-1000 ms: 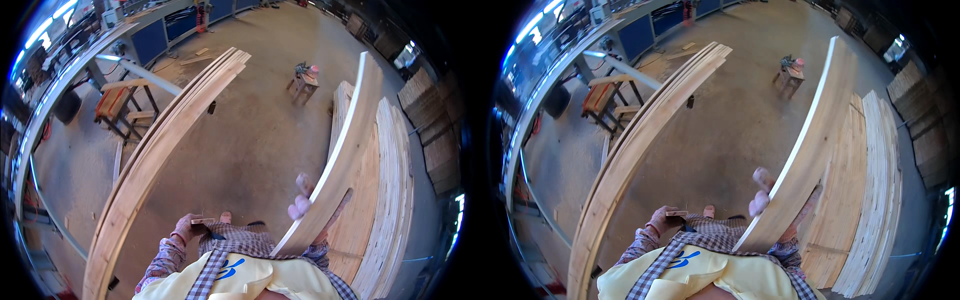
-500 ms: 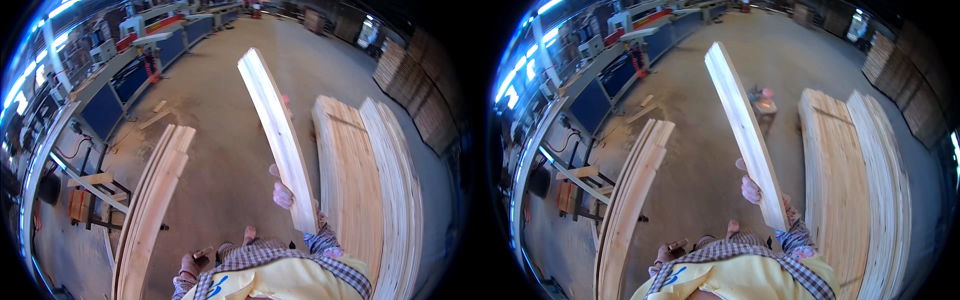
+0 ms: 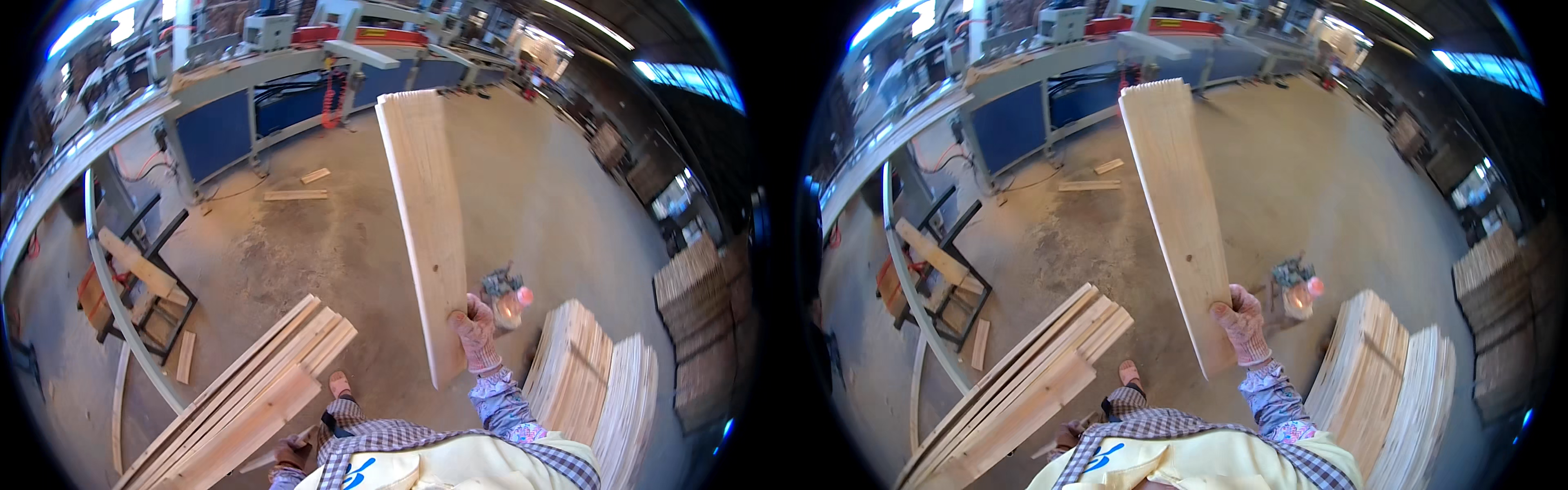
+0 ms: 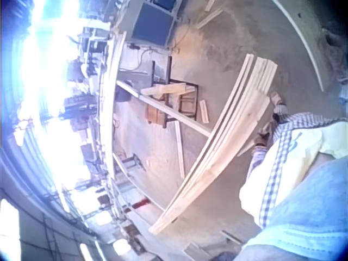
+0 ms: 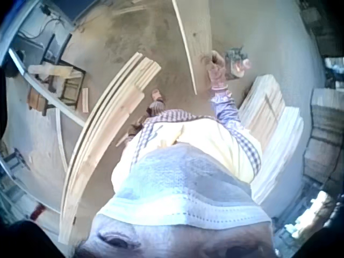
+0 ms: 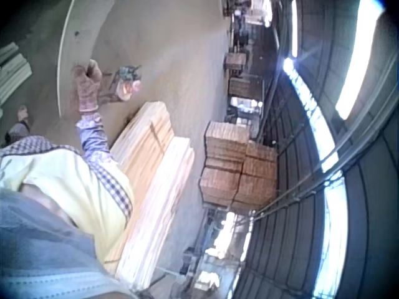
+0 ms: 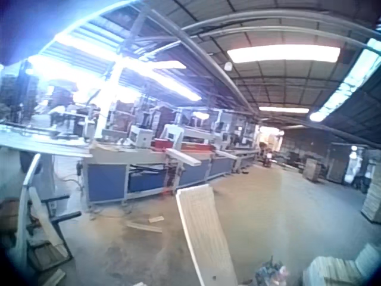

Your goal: The person walks through a woodworking workshop, picks up long wooden planks and smaller pieces, and places them onto a metal rack. They handle the wood by hand, moving pieces from the floor and stacks to the rack.

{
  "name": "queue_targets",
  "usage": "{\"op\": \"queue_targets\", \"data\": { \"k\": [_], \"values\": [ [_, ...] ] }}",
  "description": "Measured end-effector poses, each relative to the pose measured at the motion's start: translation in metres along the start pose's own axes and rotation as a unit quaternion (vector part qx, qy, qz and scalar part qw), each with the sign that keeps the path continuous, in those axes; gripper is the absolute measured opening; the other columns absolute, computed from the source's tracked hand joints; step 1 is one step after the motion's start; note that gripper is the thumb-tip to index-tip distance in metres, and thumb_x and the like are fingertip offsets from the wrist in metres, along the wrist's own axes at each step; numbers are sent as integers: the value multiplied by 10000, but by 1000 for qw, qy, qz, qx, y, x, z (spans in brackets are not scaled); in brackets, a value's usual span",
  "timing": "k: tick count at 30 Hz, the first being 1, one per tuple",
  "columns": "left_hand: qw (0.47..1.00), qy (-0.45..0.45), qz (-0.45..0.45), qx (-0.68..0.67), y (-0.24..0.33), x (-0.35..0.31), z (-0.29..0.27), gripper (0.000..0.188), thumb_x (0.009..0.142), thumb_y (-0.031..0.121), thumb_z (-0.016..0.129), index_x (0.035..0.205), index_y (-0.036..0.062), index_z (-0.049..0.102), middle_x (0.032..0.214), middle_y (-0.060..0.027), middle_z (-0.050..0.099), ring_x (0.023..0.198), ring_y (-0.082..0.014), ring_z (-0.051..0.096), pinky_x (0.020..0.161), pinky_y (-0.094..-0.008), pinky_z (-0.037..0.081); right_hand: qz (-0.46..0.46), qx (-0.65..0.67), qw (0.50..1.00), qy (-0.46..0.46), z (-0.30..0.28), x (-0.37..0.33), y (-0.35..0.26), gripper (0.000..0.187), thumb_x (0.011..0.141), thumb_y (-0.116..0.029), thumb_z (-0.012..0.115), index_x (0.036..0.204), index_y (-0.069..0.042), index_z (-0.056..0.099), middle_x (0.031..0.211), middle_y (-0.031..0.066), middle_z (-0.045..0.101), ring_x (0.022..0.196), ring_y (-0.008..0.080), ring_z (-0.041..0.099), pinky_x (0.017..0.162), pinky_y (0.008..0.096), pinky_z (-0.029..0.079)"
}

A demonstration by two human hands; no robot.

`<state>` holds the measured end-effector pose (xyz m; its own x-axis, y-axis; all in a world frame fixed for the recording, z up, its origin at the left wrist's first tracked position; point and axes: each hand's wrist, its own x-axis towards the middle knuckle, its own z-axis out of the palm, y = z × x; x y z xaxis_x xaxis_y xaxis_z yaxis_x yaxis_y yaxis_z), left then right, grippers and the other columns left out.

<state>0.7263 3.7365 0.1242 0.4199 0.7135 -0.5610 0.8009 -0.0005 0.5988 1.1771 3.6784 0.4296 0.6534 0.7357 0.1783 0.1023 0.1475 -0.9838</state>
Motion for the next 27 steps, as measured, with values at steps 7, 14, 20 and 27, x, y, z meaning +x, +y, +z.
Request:
{"op": "queue_targets", "data": {
  "k": [7,14,20,27],
  "values": [
    [889,22,-245,-387,31,57,3,460,831,394,681,1107,26,664,1001,-162,705,889,-330,686,801,-419,563,-54,-111,991,-41,30,156,36,294,858,-101,774,1077,-19,595,936,17,669,837,63,589,754,224,487],
    [583,205,-309,-722,57,73,80,395,891,372,587,1067,25,651,977,-166,684,849,-320,675,743,-409,568,-34,-53,980,-190,75,294,70,346,879,-113,752,1175,-8,607,1030,14,681,891,79,600,808,242,494],
    [413,290,-221,-834,99,76,187,394,934,337,530,1093,-2,652,1039,-194,673,899,-349,668,778,-452,578,180,89,894,-402,108,422,83,606,813,-243,783,1318,17,573,1159,45,675,1003,120,622,885,281,498],
    [870,224,-391,-198,225,124,212,359,832,262,644,1034,-23,732,1011,-126,715,922,-281,664,827,-415,539,376,117,693,-603,154,519,178,647,680,-126,750,1291,18,593,1124,59,699,1025,145,641,907,288,501]
  ]
}}
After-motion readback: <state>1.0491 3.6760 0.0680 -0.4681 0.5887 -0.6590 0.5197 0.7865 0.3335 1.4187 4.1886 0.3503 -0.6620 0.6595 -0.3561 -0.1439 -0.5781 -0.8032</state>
